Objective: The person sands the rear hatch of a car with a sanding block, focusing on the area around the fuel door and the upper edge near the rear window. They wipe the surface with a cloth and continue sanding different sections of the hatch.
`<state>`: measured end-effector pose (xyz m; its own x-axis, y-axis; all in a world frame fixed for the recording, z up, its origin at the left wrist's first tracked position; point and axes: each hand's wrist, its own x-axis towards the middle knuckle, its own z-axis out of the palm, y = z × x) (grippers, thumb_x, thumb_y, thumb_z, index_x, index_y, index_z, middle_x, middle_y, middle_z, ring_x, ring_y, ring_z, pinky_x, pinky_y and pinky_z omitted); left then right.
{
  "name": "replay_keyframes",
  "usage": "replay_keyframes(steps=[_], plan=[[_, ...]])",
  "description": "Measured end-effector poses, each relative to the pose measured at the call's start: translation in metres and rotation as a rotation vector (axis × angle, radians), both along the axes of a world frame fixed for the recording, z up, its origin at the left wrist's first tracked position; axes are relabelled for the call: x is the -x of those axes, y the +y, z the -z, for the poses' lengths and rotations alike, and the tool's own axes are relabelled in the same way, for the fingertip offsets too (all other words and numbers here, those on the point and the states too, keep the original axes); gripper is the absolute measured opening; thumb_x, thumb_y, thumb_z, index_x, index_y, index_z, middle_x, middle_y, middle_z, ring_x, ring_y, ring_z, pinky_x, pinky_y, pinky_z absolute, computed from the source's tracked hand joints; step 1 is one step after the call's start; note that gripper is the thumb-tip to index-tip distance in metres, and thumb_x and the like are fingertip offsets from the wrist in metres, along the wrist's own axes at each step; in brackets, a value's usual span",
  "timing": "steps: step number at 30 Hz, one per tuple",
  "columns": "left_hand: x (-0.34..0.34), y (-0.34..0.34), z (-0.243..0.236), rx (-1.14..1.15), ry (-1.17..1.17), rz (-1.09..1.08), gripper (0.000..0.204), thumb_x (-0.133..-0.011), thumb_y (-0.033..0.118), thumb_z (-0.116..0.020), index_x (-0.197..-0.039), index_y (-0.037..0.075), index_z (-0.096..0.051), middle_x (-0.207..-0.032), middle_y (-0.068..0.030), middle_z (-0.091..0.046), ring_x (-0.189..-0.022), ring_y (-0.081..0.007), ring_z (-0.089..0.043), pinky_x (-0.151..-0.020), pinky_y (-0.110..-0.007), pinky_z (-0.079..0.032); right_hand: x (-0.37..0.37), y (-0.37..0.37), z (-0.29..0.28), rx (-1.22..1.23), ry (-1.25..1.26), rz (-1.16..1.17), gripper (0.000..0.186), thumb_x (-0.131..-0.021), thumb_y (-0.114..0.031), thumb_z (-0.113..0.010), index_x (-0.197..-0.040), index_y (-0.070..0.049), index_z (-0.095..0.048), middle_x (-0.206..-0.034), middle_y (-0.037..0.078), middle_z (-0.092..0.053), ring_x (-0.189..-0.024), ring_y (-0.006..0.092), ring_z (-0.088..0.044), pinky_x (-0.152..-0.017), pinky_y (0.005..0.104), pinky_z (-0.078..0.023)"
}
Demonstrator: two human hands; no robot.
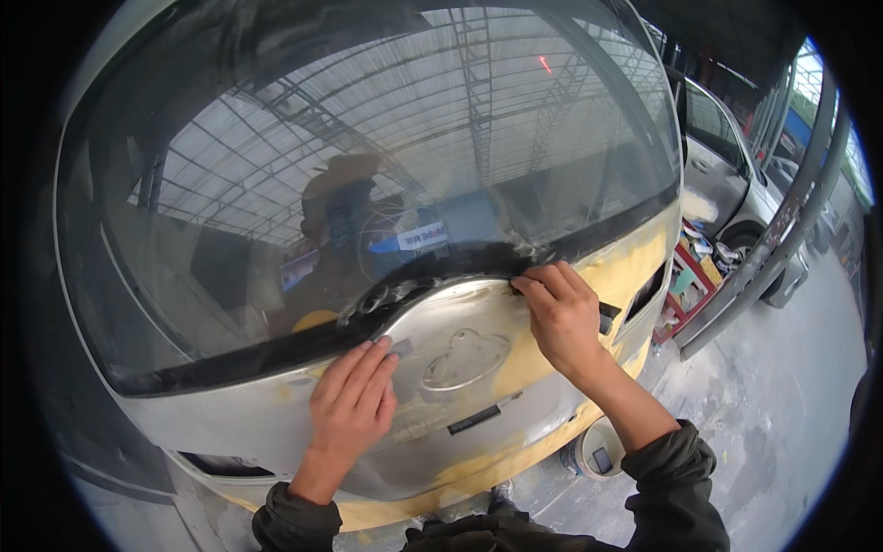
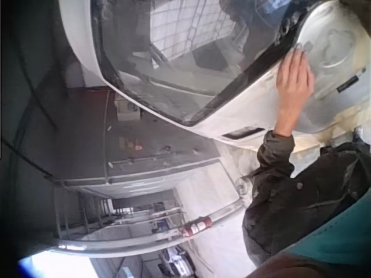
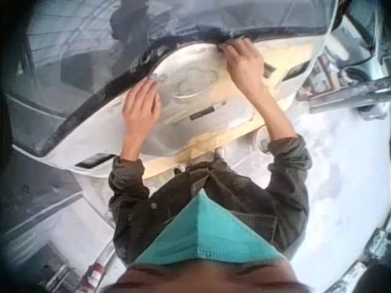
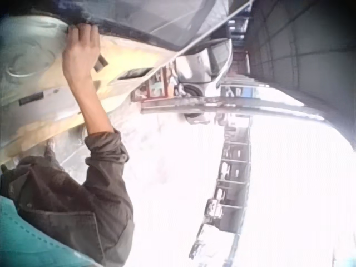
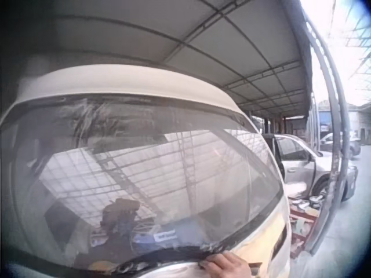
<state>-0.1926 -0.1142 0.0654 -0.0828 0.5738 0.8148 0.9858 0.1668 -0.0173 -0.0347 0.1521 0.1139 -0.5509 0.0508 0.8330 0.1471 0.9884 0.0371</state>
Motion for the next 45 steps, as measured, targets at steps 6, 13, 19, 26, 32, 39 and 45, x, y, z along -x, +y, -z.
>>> replay_keyframes(steps=[6, 13, 19, 26, 32, 39, 45], plan=[[0.011, -0.034, 0.001, -0.025, 0.026, -0.082, 0.036, -0.078, 0.003, -0.075, -0.114, 0.006, -0.076, -0.127, -0.0077, -0.074, -0.114, -0.0290, -0.067, -0.099, -0.044, -0.055, -0.001, -0.009, -0.003, -0.066, -0.027, 0.068, 0.034, -0.068, 0.005, -0.070, -0.101, -0.004, -0.075, -0.100, 0.005, -0.069, -0.086, 0.0261, -0.065, -0.073, 0.0382, -0.057], [0.030, -0.064, 0.001, -0.064, 0.031, -0.120, 0.033, -0.077, 0.004, -0.076, -0.110, 0.007, -0.075, -0.121, -0.0063, -0.074, -0.108, -0.0286, -0.065, -0.093, -0.042, -0.055, 0.002, -0.013, -0.011, -0.136, -0.113, 0.116, 0.034, -0.069, 0.006, -0.069, -0.102, -0.002, -0.074, -0.099, 0.006, -0.069, -0.085, 0.0269, -0.065, -0.072, 0.0393, -0.056], [0.041, -0.089, 0.001, -0.107, -0.021, -0.144, 0.029, -0.077, 0.001, -0.075, -0.106, 0.006, -0.074, -0.115, -0.0060, -0.074, -0.106, -0.0291, -0.065, -0.091, -0.040, -0.055, 0.007, -0.030, -0.016, -0.185, -0.133, 0.215, 0.033, -0.068, 0.005, -0.070, -0.101, -0.001, -0.073, -0.099, 0.007, -0.069, -0.085, 0.0271, -0.065, -0.073, 0.0392, -0.056], [0.061, -0.125, 0.001, -0.099, -0.051, -0.141, 0.027, -0.079, 0.000, -0.074, -0.106, 0.004, -0.074, -0.116, -0.0077, -0.074, -0.106, -0.0301, -0.065, -0.091, -0.041, -0.054, 0.047, -0.083, -0.041, -0.351, -0.188, 0.187, 0.019, -0.072, -0.006, -0.070, -0.091, -0.004, -0.071, -0.092, 0.006, -0.064, -0.084, 0.0246, -0.064, -0.072, 0.0367, -0.055], [0.070, -0.151, 0.003, -0.116, -0.070, -0.147, 0.027, -0.080, -0.001, -0.073, -0.107, 0.002, -0.074, -0.118, -0.0099, -0.074, -0.109, -0.0319, -0.064, -0.095, -0.042, -0.053, 0.067, -0.135, -0.031, -0.538, -0.259, -0.029, 0.013, -0.068, -0.009, -0.070, -0.079, -0.002, -0.066, -0.086, 0.007, -0.060, -0.078, 0.0222, -0.061, -0.065, 0.0319, -0.051], [0.077, -0.167, -0.001, -0.156, -0.086, -0.159, 0.031, -0.078, -0.001, -0.073, -0.108, 0.004, -0.075, -0.118, -0.0065, -0.074, -0.108, -0.0292, -0.065, -0.092, -0.041, -0.054, 0.080, -0.182, -0.019, -0.366, -0.301, -0.054, 0.029, -0.071, -0.006, -0.070, -0.099, -0.001, -0.072, -0.100, 0.010, -0.068, -0.083, 0.0246, -0.065, -0.071, 0.0351, -0.056], [0.076, -0.166, 0.002, -0.179, -0.094, -0.190, 0.027, -0.078, -0.002, -0.073, -0.104, 0.003, -0.075, -0.116, -0.0066, -0.074, -0.109, -0.0293, -0.064, -0.092, -0.041, -0.054, 0.091, -0.176, -0.015, -0.330, -0.240, -0.205, 0.026, -0.071, -0.007, -0.071, -0.096, -0.005, -0.072, -0.096, 0.004, -0.066, -0.080, 0.0206, -0.064, -0.067, 0.0328, -0.055]])
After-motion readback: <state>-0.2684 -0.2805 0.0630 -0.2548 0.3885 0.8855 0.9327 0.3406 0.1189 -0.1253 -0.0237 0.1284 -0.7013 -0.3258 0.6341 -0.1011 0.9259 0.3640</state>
